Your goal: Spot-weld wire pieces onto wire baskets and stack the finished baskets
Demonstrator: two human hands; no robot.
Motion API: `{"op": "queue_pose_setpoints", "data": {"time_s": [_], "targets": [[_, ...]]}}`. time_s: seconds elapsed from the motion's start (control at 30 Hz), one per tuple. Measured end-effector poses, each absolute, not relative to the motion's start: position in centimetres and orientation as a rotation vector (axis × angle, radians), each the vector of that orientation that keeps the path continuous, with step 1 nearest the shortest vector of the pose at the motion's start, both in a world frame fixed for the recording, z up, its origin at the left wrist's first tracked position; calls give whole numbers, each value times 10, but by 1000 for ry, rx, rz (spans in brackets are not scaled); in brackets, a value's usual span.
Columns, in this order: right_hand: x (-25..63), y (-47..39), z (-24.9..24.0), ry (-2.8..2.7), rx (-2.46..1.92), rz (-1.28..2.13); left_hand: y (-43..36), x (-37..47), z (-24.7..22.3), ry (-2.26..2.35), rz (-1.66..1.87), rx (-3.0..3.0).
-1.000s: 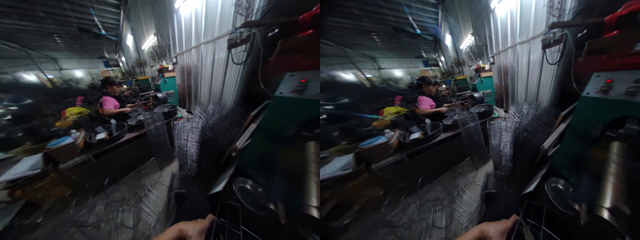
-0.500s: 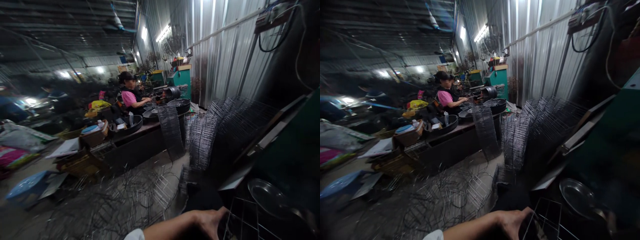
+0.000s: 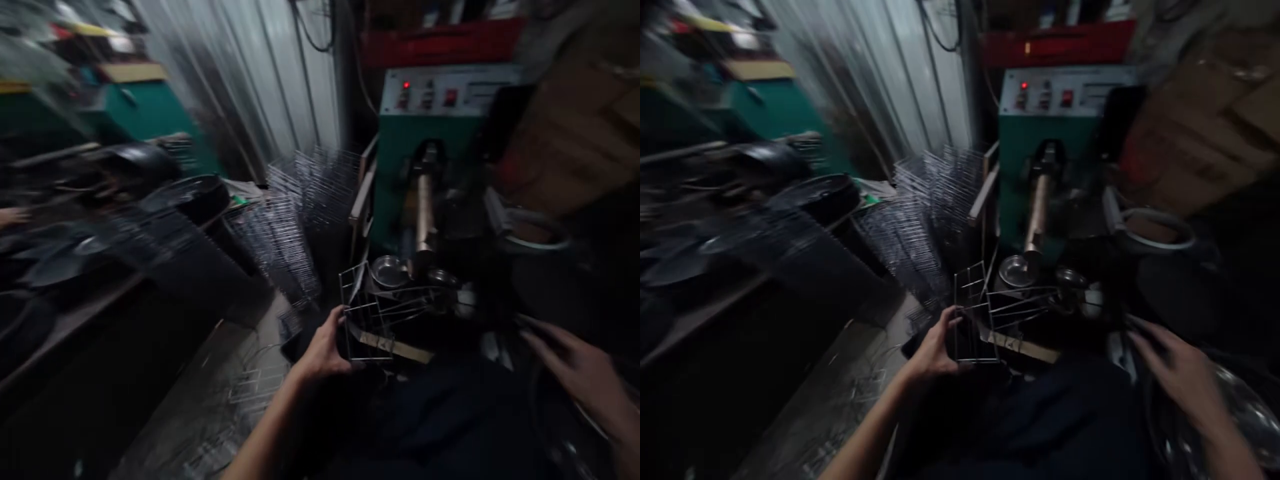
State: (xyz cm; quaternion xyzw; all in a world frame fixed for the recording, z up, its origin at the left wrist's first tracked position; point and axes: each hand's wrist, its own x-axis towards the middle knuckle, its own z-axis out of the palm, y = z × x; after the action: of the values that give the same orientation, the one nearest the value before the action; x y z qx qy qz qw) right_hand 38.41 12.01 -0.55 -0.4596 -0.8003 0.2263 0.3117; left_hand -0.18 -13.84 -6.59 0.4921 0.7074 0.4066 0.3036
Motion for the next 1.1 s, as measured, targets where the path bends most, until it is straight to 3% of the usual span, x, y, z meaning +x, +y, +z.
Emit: {"op": "queue_pose_setpoints", "data": {"time_s": [0.17, 0.27, 0.67, 1.1], "targets": [[317, 101, 11, -2483, -579, 416, -130, -4, -66, 1916, 1000, 1331], [276, 95, 14, -2603, -436, 344, -125, -3, -70, 1933, 936, 1337], [245, 121, -32, -2783, -366, 298, -111, -16, -75, 1789, 931, 1351], [228, 129, -31, -2611, -272, 307, -102, -50, -105, 1834, 855, 1441]]}}
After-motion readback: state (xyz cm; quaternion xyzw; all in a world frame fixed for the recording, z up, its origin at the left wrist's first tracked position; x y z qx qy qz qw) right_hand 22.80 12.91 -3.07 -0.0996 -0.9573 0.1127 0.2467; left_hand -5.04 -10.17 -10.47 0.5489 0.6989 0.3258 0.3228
